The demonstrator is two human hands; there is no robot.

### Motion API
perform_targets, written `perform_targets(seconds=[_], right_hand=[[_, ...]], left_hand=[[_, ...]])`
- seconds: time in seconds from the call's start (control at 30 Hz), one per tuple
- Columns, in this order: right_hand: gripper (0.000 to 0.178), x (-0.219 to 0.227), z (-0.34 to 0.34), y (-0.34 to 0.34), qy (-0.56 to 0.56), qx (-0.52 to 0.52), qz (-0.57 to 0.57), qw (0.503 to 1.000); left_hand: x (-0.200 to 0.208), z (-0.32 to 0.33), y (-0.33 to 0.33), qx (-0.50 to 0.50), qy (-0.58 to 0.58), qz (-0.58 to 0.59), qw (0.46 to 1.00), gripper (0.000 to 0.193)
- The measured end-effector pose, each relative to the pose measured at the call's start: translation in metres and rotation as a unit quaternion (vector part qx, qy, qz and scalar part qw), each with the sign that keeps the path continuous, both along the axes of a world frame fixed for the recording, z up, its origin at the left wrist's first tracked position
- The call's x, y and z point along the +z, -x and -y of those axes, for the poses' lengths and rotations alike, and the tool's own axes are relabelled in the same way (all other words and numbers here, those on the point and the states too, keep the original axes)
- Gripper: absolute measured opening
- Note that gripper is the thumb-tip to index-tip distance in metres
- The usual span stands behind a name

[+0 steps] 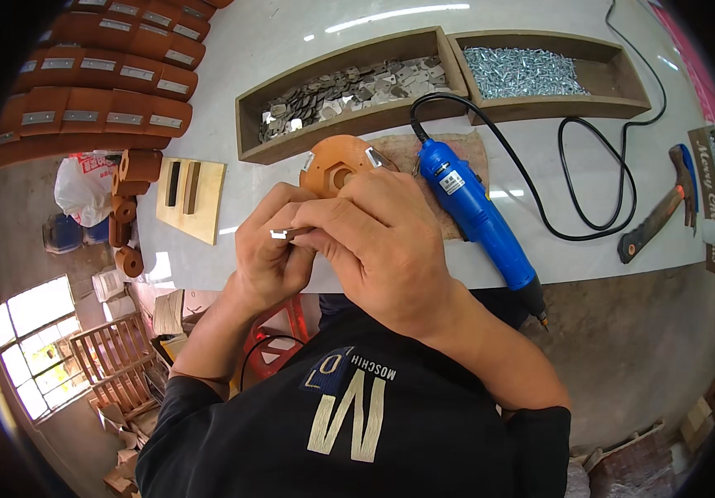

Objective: Attaching metal plates and hardware to cylindrical wooden furniture components using an electric screwdriver and hammer.

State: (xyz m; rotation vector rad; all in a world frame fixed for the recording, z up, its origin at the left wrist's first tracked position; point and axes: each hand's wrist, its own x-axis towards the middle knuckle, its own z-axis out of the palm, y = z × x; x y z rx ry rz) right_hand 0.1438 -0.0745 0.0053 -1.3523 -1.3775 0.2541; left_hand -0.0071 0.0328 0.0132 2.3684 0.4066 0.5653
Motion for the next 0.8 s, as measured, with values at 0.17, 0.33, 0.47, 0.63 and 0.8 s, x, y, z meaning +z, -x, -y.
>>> perform_targets(seconds=[0.17, 0.33, 0.47, 0.63, 0.8], right_hand=[[0.018, -0.012, -0.007, 0.011, -0.086, -0.061, -0.017, 0.994], [0.015, -0.007, -0.007, 0.013, -0.064, -0.071, -0.029, 0.995], [0.014, 0.003, -0.005, 0.008, -0.005, -0.033, -0.045, 0.998], [0.015, -0.005, 0.001, 0.006, 0.004, -0.034, 0.024, 0.999], [0.021, -0.002, 0.006, 0.002, 0.038, -0.032, -0.008, 0.999]], left_hand=[[0.001, 0.0, -0.001, -0.01, -0.015, 0.013, 1.0, 0.033], [-0.003, -0.01, 0.001, -0.019, 0.017, 0.025, 0.999, 0.034], [0.029, 0.005, 0.008, 0.083, 0.254, -0.023, 0.963, 0.035], [0.043, 0.003, 0.008, 0.038, 0.206, 0.062, 0.976, 0.037], [0.035, -0.006, -0.003, 0.026, 0.039, 0.059, 0.997, 0.016]])
